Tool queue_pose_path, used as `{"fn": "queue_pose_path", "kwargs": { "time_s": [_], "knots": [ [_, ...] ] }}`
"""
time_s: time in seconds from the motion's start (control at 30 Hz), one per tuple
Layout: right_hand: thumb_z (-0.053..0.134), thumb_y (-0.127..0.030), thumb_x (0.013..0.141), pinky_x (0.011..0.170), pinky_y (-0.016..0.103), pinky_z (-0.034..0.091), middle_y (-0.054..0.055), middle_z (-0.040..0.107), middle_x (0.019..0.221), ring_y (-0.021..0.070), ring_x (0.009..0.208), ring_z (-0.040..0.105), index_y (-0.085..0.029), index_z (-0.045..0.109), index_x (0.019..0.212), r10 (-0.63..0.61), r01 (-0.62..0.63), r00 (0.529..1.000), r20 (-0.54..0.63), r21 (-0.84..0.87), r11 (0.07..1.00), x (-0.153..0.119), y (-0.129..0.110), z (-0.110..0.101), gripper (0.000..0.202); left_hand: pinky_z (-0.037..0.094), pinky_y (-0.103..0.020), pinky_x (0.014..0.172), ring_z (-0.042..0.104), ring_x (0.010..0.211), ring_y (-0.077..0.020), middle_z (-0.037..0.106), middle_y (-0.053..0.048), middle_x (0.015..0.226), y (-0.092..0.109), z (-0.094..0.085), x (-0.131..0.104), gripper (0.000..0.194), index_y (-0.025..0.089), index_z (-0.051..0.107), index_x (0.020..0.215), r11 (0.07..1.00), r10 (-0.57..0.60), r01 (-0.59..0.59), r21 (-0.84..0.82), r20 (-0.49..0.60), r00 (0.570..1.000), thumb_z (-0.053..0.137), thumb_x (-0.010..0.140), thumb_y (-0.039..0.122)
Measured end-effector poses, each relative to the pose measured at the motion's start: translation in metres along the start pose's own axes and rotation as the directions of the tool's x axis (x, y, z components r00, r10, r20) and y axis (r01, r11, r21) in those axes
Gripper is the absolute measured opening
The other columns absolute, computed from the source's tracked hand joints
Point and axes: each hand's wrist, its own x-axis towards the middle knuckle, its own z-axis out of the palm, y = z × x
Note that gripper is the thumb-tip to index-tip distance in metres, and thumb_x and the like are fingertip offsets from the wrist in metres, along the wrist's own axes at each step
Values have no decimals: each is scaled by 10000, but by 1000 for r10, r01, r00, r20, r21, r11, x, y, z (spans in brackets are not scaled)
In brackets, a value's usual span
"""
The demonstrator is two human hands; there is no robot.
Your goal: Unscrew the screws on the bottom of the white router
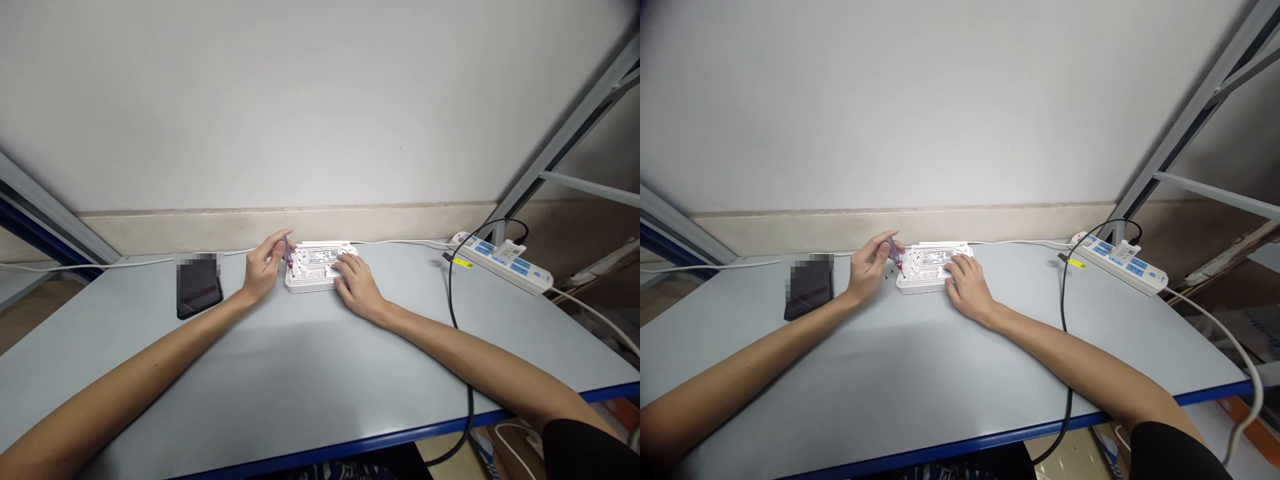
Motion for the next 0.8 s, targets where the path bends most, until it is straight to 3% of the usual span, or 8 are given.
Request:
{"fn": "queue_pose_path", "kwargs": {
  "time_s": [0.1, 0.3, 0.43, 0.67, 0.8],
  "knots": [
    [433, -255, 913, 1110, 524, 313, 138, 538, 1321, 289, 1307, 401, -176, 576, 1184, 1, -1, 1000, 4, 3, 1000, 0, 0, 0, 317, 543, -293, 706, 641, 739, -145, 683, -54, 887, 1, 2, 0, 371, 210, 606, 1232, 998, -27, 28, -57, 15, 1000, 499, 938, 410],
    [445, -242, 910, 1108, 515, 325, 140, 546, 1309, 286, 1296, 410, -169, 578, 1178, -8, 8, 1000, -9, -2, 1000, 0, 0, 1, 308, 529, -245, 681, 601, 800, -134, 619, -19, 866, 4, 2, 2, 290, 239, 674, 1094, 999, -6, 9, 44, -71, 997, 637, 849, 390],
    [438, -247, 917, 1101, 523, 335, 134, 544, 1315, 285, 1302, 407, -181, 577, 1182, -5, 5, 1000, -17, 2, 1000, 0, -2, 1, 305, 507, -239, 669, 576, 722, -114, 616, -10, 806, 6, 1, 1, 265, 245, 686, 1094, 990, 57, -47, 136, -73, 996, 609, 874, 372],
    [441, -252, 920, 1105, 518, 333, 131, 543, 1317, 286, 1293, 415, -178, 580, 1183, -11, 11, 1000, -20, -1, 1000, 0, -1, 1, 307, 538, -322, 765, 660, 811, -164, 707, -57, 943, 6, 0, -3, 330, 221, 640, 1196, 998, 50, -50, 30, -13, 999, 482, 947, 369],
    [449, -244, 913, 1113, 513, 324, 137, 540, 1320, 289, 1298, 409, -165, 583, 1182, -6, 6, 1000, -13, -8, 1000, 0, -1, 1, 310, 540, -303, 713, 650, 696, -142, 711, -40, 859, 5, -2, -2, 323, 216, 655, 1185, 999, 36, -34, 40, -35, 999, 517, 930, 359]
  ]
}}
